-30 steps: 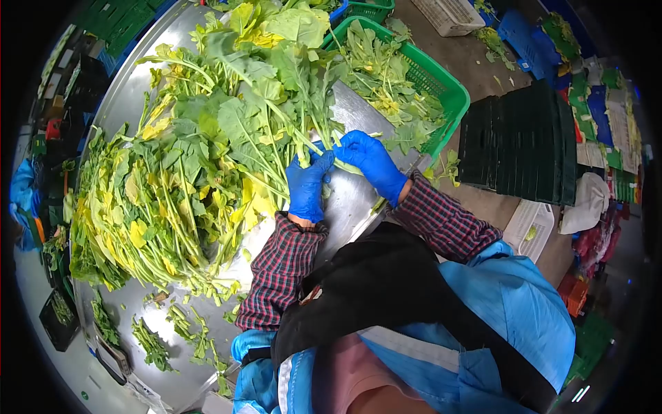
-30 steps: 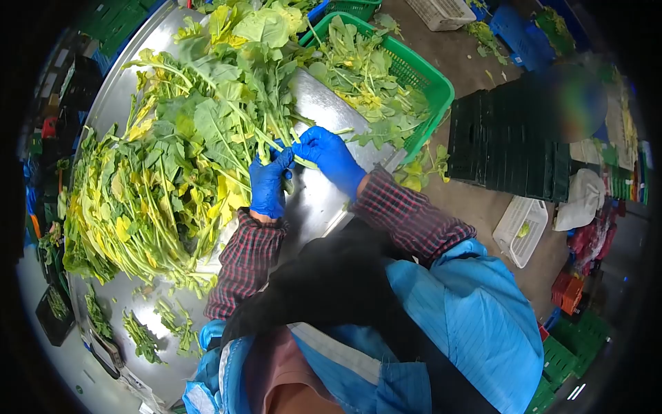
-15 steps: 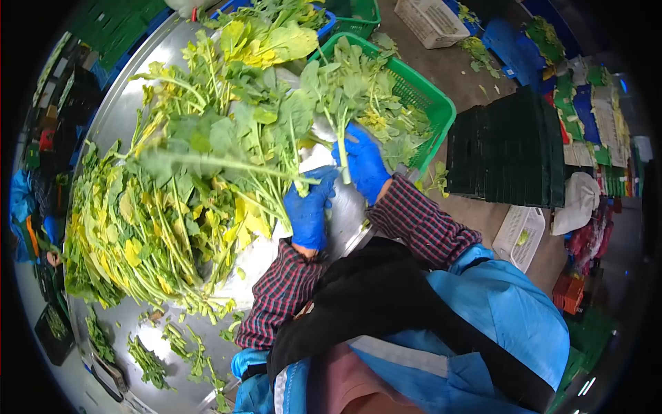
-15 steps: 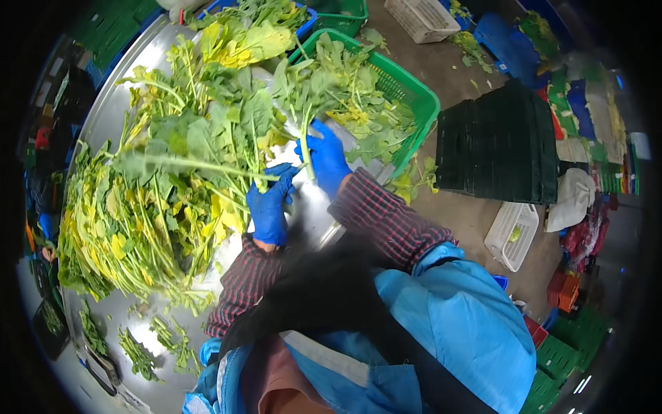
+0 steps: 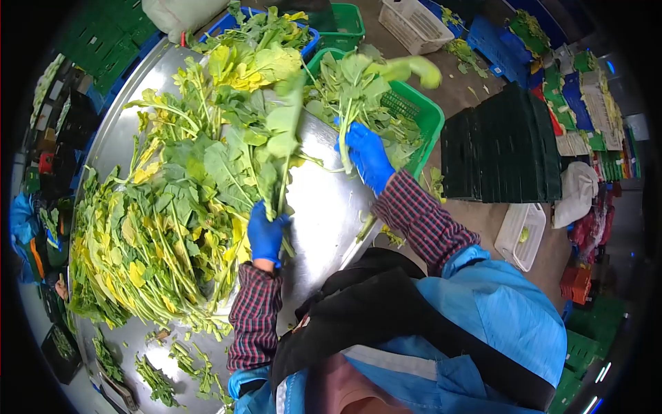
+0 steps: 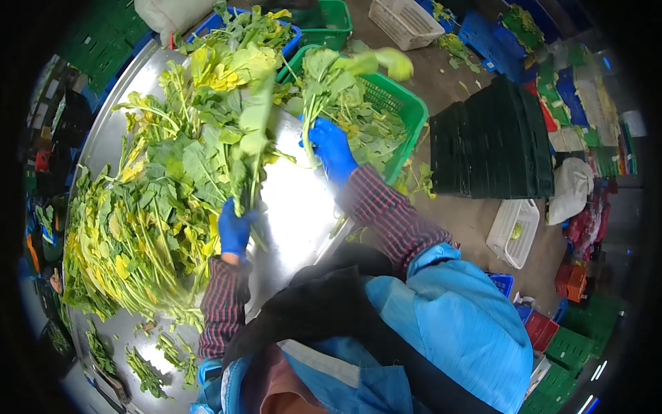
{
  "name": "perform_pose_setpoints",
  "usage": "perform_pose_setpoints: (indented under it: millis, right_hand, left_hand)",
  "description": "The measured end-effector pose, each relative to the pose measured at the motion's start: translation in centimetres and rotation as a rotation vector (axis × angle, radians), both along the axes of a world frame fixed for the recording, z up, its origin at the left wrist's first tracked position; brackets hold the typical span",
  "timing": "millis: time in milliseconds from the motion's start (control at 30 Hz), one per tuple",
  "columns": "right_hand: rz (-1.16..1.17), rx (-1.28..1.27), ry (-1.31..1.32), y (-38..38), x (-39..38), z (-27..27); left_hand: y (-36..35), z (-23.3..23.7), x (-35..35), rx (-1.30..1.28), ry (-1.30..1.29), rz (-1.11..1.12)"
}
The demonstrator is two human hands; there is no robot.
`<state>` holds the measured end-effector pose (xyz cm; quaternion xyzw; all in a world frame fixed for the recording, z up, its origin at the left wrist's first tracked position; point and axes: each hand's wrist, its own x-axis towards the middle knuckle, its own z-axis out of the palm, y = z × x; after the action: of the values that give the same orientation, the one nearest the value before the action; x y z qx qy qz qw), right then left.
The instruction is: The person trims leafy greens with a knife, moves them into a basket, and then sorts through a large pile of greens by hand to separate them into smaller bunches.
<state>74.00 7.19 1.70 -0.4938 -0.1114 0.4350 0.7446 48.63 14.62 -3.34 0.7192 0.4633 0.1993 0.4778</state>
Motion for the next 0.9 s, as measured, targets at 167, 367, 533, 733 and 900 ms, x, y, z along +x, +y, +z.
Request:
perform_pose_setpoints:
  millis: [167,367,533,733,900]
  right_hand:
    - [0.158,-0.121,-0.189,-0.1,-4.3,1.4]
    - [0.289,-0.182,-0.796,0.2,-7.0,2.7]
    - [0.135,0.073,-0.054,-0.4,-4.9,-1.8]
    - [0.429,-0.59,-0.311,0.2,2.6,2.2]
    - [0.513,0.049,-0.413,2.9,-5.9,4.0]
  left_hand:
    - [0.0,9.8,3.9,-0.506,-0.406,0.023]
    - [-2.4,8.5,5.2,-0.652,-0.452,0.239]
    - [-1.7,6.6,4.5,-0.802,-0.885,0.399]
    - [-0.5,6.8,1.7,-0.844,-0.891,0.151]
    - [-1.6,6.0,2.3,-0.982,-0.89,0.071]
